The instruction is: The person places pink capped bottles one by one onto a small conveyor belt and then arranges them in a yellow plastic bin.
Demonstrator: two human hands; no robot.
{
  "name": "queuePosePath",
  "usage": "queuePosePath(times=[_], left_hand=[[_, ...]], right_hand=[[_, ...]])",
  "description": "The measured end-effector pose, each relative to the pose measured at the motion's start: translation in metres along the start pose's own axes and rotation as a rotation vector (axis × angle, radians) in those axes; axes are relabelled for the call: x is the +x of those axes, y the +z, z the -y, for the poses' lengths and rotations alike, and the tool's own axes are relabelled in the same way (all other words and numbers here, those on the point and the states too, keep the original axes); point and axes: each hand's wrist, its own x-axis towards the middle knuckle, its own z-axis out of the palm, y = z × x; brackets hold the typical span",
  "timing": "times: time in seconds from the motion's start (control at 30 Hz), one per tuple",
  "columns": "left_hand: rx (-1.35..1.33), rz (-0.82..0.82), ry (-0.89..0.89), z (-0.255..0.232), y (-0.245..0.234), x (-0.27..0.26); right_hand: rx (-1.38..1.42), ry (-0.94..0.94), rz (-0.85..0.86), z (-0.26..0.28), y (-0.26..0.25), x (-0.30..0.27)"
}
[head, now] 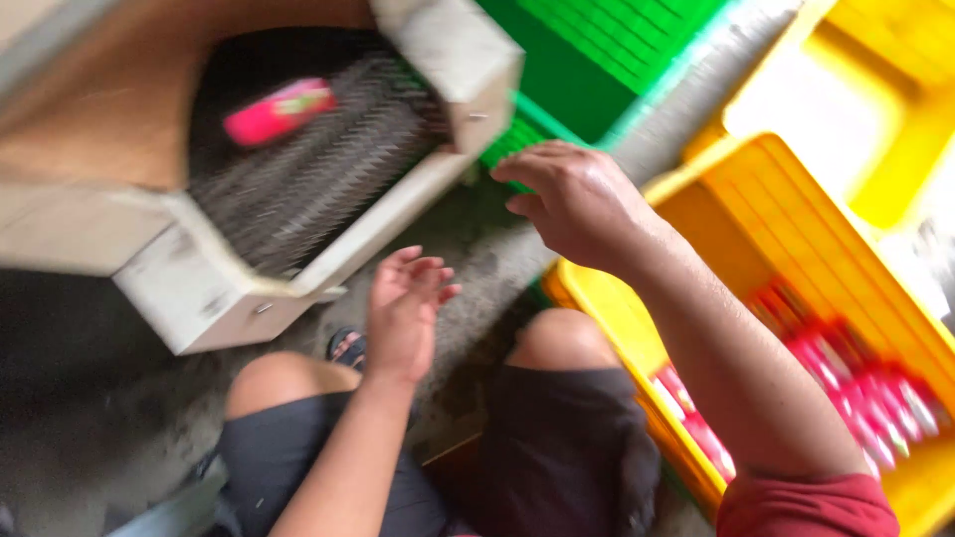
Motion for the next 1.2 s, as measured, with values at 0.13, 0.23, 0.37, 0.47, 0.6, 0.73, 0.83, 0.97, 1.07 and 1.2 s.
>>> queuePosePath(times=[0.13, 0.23, 0.37, 0.47, 0.6, 0.73, 0.83, 0.97, 1.07, 1.2], left_hand=[[0.196, 0.104, -0.027, 0.013, 0.039, -0.015], [0.241, 0.123, -0.071, 0.031, 0.088, -0.026], [0.349, 0.28, -0.18, 0.09, 0.177, -0.045], [0.495, 0.385, -0.351, 0.176, 0.227, -0.069], [1.586, 0.784, -0.41, 0.345, 0.189, -0.058], [2.027, 0.977, -0.382, 0.388, 0.153, -0.043], [2.227, 1.015, -0.566, 0.41, 0.135, -0.033], [2.349, 1.176, -0.839, 0.399, 0.167, -0.045], [2.385, 1.287, -0.907, 0.392, 0.182, -0.042], [2.299, 1.2, -0.967, 0.397, 0.178, -0.031]], right_hand=[[0.057, 0.459, 0.0, -0.088, -0.035, -0.145], [-0.044, 0.84, 0.088, -0.143, -0.047, -0.252], [-0.073, 1.124, 0.078, -0.17, -0.06, -0.364], [-0.117, 1.192, 0.152, -0.187, -0.036, -0.42], [-0.103, 1.118, 0.396, -0.211, 0.073, -0.471], [-0.346, 0.801, 0.337, -0.166, 0.163, -0.471], [-0.728, 0.75, 0.141, -0.139, 0.187, -0.454], [-0.554, 1.034, 0.534, -0.116, 0.156, -0.423], [-0.538, 1.082, 0.499, -0.116, 0.138, -0.413], [-0.506, 1.093, 0.455, -0.139, 0.127, -0.409]])
